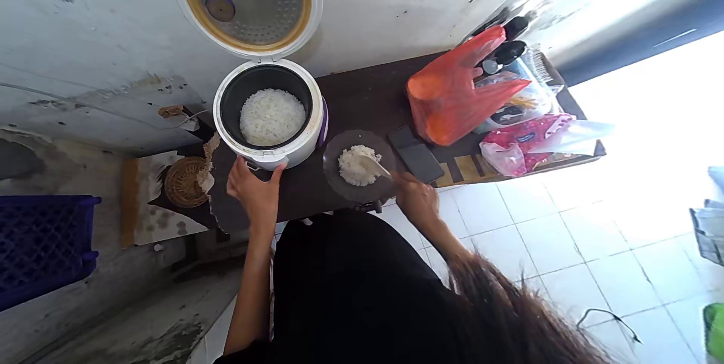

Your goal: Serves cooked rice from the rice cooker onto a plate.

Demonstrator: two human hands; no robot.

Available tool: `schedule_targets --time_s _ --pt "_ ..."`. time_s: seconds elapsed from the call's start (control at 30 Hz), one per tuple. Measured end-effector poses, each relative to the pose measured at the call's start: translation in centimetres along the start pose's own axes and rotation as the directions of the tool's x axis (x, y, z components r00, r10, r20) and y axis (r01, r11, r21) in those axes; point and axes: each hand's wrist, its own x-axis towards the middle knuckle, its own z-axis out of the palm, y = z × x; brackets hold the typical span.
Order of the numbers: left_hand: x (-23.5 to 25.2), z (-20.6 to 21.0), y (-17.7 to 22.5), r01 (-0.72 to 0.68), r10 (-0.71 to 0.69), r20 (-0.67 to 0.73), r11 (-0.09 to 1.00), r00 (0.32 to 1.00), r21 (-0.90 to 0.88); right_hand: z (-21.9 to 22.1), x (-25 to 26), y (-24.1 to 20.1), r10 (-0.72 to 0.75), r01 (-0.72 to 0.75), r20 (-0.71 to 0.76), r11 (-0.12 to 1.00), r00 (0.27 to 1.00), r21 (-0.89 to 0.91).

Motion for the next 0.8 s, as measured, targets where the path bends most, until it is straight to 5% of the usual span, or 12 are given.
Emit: schedule_targets --time_s 0.1,0.3,0.5,0.67,0.8 --pt "0.0 0.0 0.0 -0.003 0.003 -0.002 1.000 1.000 0.005 -0.6 -1.1 -0.1 -0.064 0.066 -0.100 0.998 0.993 0.017" --pt "-0.1 0.2 -0.1 -0.016 0.016 -0.011 1.000 1.000 0.010 0.0 1.0 -2.3 -0.012 0.016 0.164 1.000 0.986 -0.025" --pt "0.0 -0.2 0.0 -0.029 0.029 -0.004 1.000 1.000 0.007 -0.6 1.5 -2.3 0.036 -0.036 0.004 0.998 0.999 0.045" --pt "-0.2 0.1 -0.1 -0.025 0.026 -0.014 1.000 1.000 0.012 0.1 2.0 -2.8 0.047 -0.049 0.110 0.999 0.993 0.016" --pt "0.0 0.0 -0.1 -0.023 0.023 -0.008 1.000 1.000 0.014 0.7 1.3 -2.2 0.008 -0.008 0.018 1.000 1.000 0.019"
